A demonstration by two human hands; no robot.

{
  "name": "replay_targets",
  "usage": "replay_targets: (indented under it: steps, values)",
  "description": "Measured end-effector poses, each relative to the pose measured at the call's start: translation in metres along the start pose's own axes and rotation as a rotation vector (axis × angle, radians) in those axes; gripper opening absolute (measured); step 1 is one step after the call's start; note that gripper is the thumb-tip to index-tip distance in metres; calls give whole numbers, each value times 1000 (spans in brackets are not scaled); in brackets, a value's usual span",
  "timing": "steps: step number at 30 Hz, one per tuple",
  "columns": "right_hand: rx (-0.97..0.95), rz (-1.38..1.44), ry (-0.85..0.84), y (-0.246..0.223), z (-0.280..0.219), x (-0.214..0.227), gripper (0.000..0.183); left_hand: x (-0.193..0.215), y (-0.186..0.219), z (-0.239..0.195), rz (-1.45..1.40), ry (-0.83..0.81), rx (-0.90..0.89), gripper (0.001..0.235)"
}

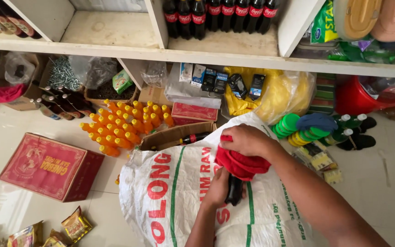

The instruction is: Wiping soda bottles with a cloth and organizing them on a shelf.

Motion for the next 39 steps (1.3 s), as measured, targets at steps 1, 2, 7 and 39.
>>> replay_targets:
  steps: [1, 2, 7, 39]
  values:
    - [-2, -3, -1, -2, -3, 5, 31, 5, -4, 2, -3, -3, 0, 48]
    - [54, 90, -35, -8, -6, 8, 29, -2, -18, 3, -153, -150, 128, 56]
    - [261, 637, -70, -30, -14, 18, 24, -23, -41, -2, -735, -764, 335, 81]
    - [-258, 1637, 284, 81, -18, -114, 28, 31, -33, 27, -360, -372, 41, 97]
Point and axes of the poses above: each hand's wrist, its own z-axis towards the middle knuckle, its own x-axis out of the back of the hand, y = z × x, the point moved 8 cm from there along z, towards the middle knuckle, and after that the axes turned 5 degrees about x, right-handed, at the moved point
